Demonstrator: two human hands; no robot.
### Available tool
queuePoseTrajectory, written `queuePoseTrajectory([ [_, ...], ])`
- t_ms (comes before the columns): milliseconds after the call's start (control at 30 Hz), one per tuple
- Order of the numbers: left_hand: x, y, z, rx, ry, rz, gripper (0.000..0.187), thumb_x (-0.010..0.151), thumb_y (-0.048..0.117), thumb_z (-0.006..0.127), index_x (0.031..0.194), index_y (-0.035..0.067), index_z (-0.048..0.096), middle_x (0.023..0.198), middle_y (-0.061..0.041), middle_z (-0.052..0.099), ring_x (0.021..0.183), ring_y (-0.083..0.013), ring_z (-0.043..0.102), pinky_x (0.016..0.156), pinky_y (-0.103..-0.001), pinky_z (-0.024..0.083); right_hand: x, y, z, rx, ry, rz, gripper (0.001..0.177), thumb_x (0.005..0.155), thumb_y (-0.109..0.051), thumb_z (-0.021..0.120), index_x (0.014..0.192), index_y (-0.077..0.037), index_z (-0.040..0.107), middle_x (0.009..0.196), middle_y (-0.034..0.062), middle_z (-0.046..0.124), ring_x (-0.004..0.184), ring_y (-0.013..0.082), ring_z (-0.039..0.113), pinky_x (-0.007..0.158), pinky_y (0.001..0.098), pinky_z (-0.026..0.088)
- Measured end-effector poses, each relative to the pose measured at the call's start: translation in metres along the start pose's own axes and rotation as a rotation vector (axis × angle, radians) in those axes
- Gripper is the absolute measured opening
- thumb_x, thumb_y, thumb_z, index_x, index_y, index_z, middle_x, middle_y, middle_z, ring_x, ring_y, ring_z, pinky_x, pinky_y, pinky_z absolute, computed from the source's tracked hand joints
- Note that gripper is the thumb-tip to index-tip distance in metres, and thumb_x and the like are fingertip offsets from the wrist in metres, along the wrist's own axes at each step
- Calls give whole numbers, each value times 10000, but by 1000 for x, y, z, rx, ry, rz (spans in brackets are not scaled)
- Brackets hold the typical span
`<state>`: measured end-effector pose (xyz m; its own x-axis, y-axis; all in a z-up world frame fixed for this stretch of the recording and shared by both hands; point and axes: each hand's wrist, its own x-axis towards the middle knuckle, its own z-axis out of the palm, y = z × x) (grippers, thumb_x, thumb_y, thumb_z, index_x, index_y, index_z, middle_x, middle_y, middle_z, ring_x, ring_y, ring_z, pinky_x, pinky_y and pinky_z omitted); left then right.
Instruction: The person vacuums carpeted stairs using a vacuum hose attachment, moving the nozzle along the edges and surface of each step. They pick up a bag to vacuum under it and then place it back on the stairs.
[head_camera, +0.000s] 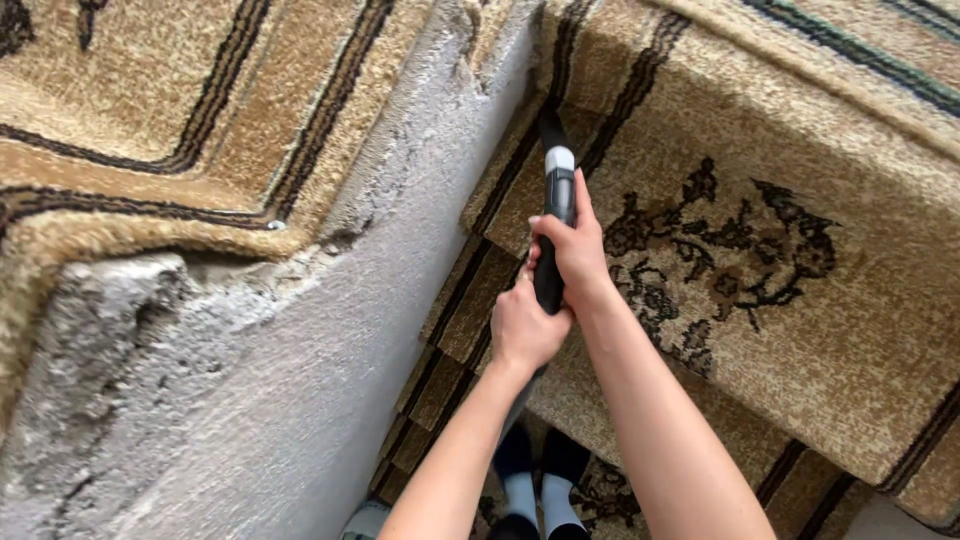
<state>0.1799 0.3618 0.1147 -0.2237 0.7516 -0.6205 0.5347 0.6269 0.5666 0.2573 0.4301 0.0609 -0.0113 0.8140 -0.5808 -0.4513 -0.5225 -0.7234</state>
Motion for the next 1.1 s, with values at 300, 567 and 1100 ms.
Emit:
queuePoseTrajectory([
  [300,87,0,-6,63,-23,28,628,711,292,701,1310,121,620,947,-217,766,989,-446,740,782,-549,580,95,14,23,-41,63,4,873,903,-44,707,1634,-261,283,661,178,600,466,241,627,380,377,543],
  [567,48,2,-29,101,-142,-61,610,745,300,639,1301,52,601,961,-245,751,963,-461,738,797,-542,574,57,11,30,-100,121,146,874,886,-75,722,1621,-309,311,644,176,585,446,231,599,371,376,517],
  [1100,-77,-62,-68,184,-121,-232,536,814,381,652,1296,161,569,966,-212,762,929,-455,711,792,-564,537,-88,20,92,-61,177,558,956,844,-15,640,1645,-395,281,565,137,500,397,189,452,360,349,396],
])
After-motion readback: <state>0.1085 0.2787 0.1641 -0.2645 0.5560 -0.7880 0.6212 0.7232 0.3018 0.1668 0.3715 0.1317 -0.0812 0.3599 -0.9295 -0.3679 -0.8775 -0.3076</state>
